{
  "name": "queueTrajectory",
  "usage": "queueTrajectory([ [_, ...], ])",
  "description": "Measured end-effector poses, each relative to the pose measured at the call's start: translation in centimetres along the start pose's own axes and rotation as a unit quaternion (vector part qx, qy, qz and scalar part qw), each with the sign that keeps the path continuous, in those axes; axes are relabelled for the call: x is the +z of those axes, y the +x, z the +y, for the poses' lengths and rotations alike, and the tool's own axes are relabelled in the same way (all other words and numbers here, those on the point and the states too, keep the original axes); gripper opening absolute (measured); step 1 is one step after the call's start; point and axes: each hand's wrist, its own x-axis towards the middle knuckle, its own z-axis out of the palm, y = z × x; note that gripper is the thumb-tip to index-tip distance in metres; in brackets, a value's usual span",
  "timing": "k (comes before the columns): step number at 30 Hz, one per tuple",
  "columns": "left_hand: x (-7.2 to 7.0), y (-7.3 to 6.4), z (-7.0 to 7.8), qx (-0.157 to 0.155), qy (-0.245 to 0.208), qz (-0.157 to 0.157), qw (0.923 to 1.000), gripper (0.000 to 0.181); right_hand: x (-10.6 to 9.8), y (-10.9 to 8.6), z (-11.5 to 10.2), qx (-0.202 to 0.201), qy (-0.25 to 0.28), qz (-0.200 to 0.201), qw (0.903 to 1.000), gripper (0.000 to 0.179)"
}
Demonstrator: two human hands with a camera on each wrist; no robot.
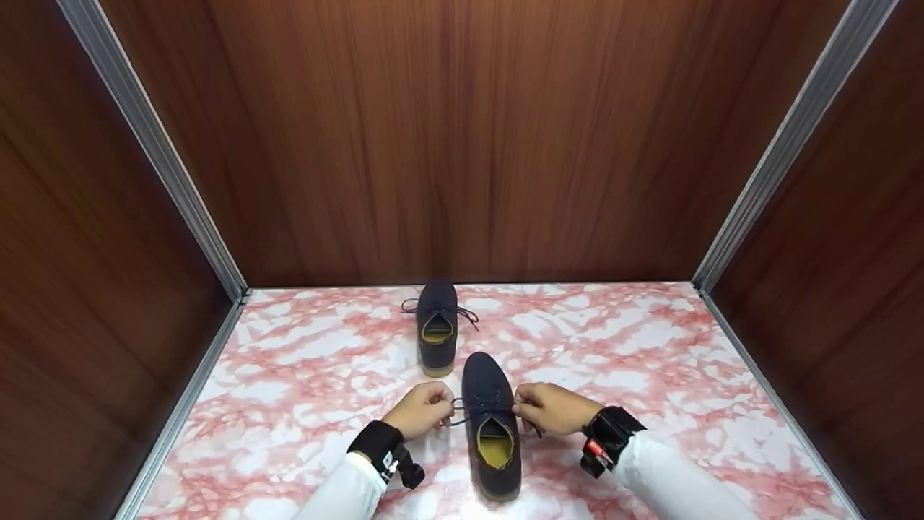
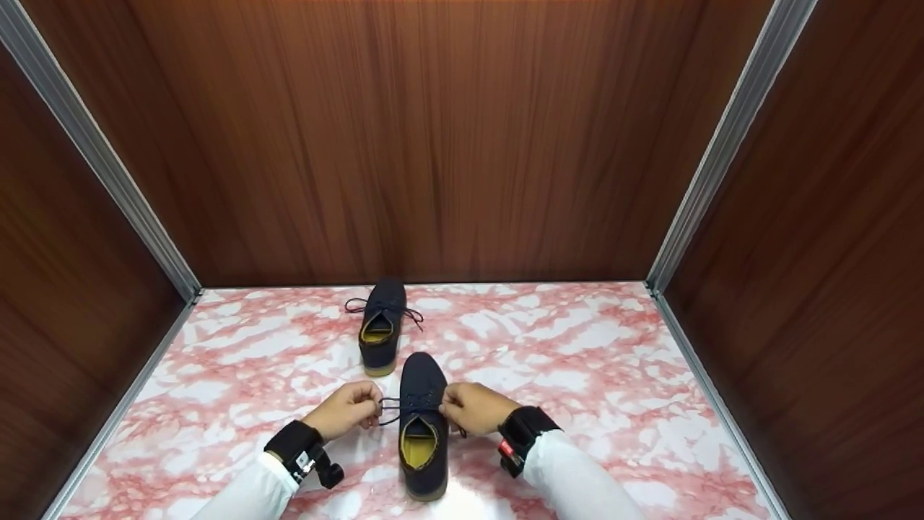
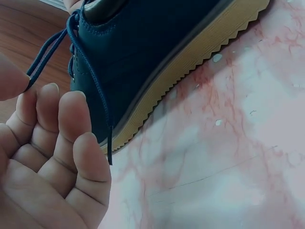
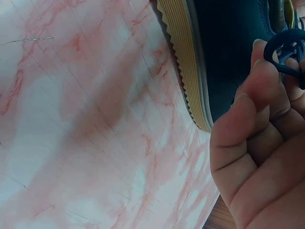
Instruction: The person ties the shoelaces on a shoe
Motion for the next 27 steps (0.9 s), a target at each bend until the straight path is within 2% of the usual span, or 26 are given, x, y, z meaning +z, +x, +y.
queueTrajectory([
  [5,0.2,0.2,0.1,-0.009,-0.007,0.011,0.9999,0.008,-0.5,-0.3,0.2,0.015,0.029,-0.014,0.9994,0.011],
  [9,0.3,0.5,0.3,-0.016,-0.009,0.012,0.9998,0.006,-0.9,-0.6,0.4,0.023,0.04,-0.016,0.9988,0.013],
  [14,0.6,0.9,0.8,-0.006,-0.038,0.005,0.9992,0.019,-1.3,-0.8,0.6,0.009,0.028,-0.01,0.9995,0.021],
  [17,0.6,1.2,1.3,0.005,-0.036,-0.004,0.9993,0.027,-1.5,-0.8,0.8,-0.002,0.017,-0.002,0.9999,0.024],
  [19,0.6,1.3,1.7,0.011,-0.005,-0.009,0.9999,0.026,-1.7,-0.8,0.9,-0.006,0.01,0.006,0.9999,0.025],
  [22,0.3,1.6,2.3,0.022,0.065,-0.015,0.9975,0.018,-1.8,-0.8,0.9,-0.009,-0.001,0.017,0.9998,0.027],
  [27,-0.4,1.7,3.1,0.031,0.17,-0.046,0.9838,0.016,-2.0,-0.9,0.9,-0.003,-0.028,0.028,0.9992,0.028],
])
